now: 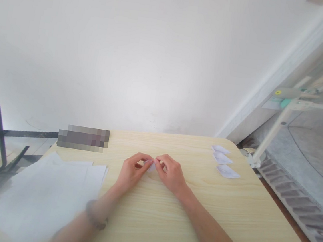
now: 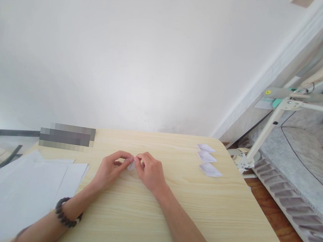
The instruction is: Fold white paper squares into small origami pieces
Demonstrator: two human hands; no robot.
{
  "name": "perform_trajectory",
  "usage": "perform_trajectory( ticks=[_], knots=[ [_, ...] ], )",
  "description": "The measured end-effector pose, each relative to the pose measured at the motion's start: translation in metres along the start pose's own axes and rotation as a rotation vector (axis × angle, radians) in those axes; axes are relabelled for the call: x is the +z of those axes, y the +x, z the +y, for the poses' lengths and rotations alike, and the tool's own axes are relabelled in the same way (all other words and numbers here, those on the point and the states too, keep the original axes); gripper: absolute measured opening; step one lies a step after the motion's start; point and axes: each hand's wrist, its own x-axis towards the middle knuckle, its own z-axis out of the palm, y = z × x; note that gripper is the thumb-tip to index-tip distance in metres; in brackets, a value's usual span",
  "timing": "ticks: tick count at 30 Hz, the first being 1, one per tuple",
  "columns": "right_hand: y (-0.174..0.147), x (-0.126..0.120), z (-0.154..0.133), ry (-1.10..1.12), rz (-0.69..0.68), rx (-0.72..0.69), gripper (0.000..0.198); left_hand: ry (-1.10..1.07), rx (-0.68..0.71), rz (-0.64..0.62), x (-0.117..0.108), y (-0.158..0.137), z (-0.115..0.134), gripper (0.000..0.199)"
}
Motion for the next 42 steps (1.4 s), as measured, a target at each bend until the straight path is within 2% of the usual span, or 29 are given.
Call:
perform_trajectory(
  ticks=[6,11,16,19,22,26,28,33,37,42],
  knots=[
    [0.001,-0.002,0.001,0.12,0.069,0.049,0.019,-0.287,-0.078,0.035,-0.001,0.003,-0.003,0.022],
    [0.002,-0.005,0.001,0.283,0.162,0.154,0.02,-0.557,-0.148,0.071,-0.003,0.007,-0.005,0.021],
    [0.003,-0.005,0.002,0.415,0.2,0.26,0.019,-0.691,-0.168,0.087,-0.004,0.008,-0.003,0.019],
    [0.002,-0.004,0.004,0.437,0.169,0.234,0.019,-0.69,-0.129,0.072,-0.003,0.008,-0.002,0.017],
    [0.003,-0.007,0.005,0.343,0.105,0.12,0.02,-0.621,-0.085,0.053,-0.002,0.007,-0.001,0.017],
    [0.004,-0.016,0.003,0.079,-0.044,-0.124,0.026,-0.521,-0.051,0.074,-0.002,0.006,-0.002,0.017],
    [0.005,-0.019,0.002,-0.032,-0.094,-0.177,0.025,-0.494,-0.046,0.091,-0.003,0.006,-0.003,0.017],
    [0.005,-0.015,0.005,-0.154,-0.082,-0.205,0.023,-0.508,-0.041,0.069,-0.004,0.005,-0.003,0.016],
    [0.004,-0.011,0.011,-0.204,-0.085,-0.161,0.016,-0.547,-0.051,0.024,-0.004,0.004,0.001,0.016],
    [0.003,-0.012,0.01,-0.217,-0.092,-0.139,0.019,-0.528,-0.063,0.015,-0.005,0.003,0.005,0.017]
  ],
)
